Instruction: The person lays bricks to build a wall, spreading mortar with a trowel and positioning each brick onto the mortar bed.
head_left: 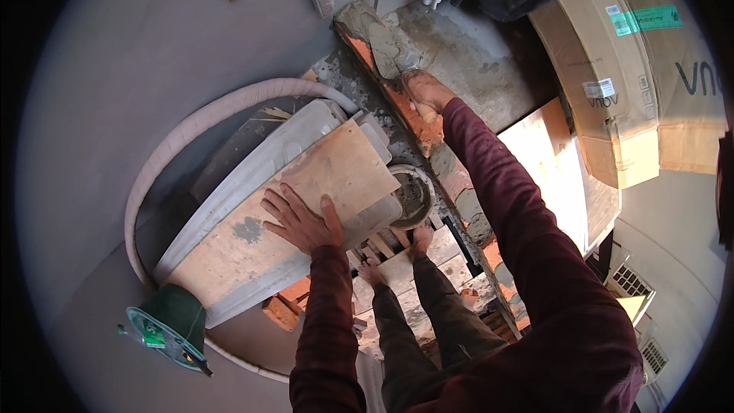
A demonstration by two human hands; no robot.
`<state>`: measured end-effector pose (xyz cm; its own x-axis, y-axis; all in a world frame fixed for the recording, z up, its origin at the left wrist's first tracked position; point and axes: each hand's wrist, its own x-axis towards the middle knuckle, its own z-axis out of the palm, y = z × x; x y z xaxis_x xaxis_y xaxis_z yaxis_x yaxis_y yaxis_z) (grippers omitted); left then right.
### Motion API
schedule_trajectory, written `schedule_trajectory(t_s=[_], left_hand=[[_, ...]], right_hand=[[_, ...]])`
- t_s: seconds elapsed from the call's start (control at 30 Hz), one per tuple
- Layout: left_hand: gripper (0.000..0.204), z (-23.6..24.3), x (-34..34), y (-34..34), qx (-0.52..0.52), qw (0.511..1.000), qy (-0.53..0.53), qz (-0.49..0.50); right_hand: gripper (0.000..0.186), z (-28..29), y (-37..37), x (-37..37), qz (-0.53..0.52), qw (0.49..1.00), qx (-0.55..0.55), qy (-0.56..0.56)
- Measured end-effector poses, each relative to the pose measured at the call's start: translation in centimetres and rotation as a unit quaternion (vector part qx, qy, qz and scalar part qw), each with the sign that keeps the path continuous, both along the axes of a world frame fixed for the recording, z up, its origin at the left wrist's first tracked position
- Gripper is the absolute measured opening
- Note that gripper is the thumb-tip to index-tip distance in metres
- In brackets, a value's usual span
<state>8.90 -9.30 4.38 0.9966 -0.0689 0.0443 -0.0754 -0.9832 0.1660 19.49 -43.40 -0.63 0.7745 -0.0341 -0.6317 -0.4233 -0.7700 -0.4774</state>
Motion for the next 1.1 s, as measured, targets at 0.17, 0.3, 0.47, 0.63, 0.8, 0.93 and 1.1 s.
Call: schedule_trajectory(t_s=[0.17,0.3,0.47,0.63,0.8,0.93,1.1], left_hand=[[0.075,0.3,-0.1,0.2,0.015,1.0,0.006,0.005],[0.075,0.2,0.0,-0.7,-0.001,1.0,0.006,-0.002],[0.075,0.2,-0.2,0.2,0.015,1.0,0.01,0.008],[0.075,0.3,0.0,-0.2,-0.001,1.0,0.004,-0.001],[0.075,0.0,0.2,-1.1,0.002,1.0,0.016,-0.004],[0.075,0.2,-0.6,1.2,0.027,0.999,0.012,0.021],[0.075,0.0,0.0,-0.5,0.008,1.0,0.0,-0.001]], right_hand=[[0.033,-2.9,-0.5,-2.3,0.002,0.986,-0.023,-0.167],[0.031,-5.2,-0.9,2.2,-0.317,0.892,0.318,-0.04],[0.026,-5.1,-0.1,-0.4,-0.102,0.97,0.209,-0.072],[0.031,-7.3,-1.4,0.1,0.15,0.907,-0.133,-0.372],[0.024,-9.2,-1.9,2.1,-0.488,0.716,0.496,-0.048],[0.032,-1.5,1.8,2.3,-0.053,0.985,0.161,-0.035],[0.032,-3.5,1.7,1.7,0.143,0.967,-0.112,-0.179]])
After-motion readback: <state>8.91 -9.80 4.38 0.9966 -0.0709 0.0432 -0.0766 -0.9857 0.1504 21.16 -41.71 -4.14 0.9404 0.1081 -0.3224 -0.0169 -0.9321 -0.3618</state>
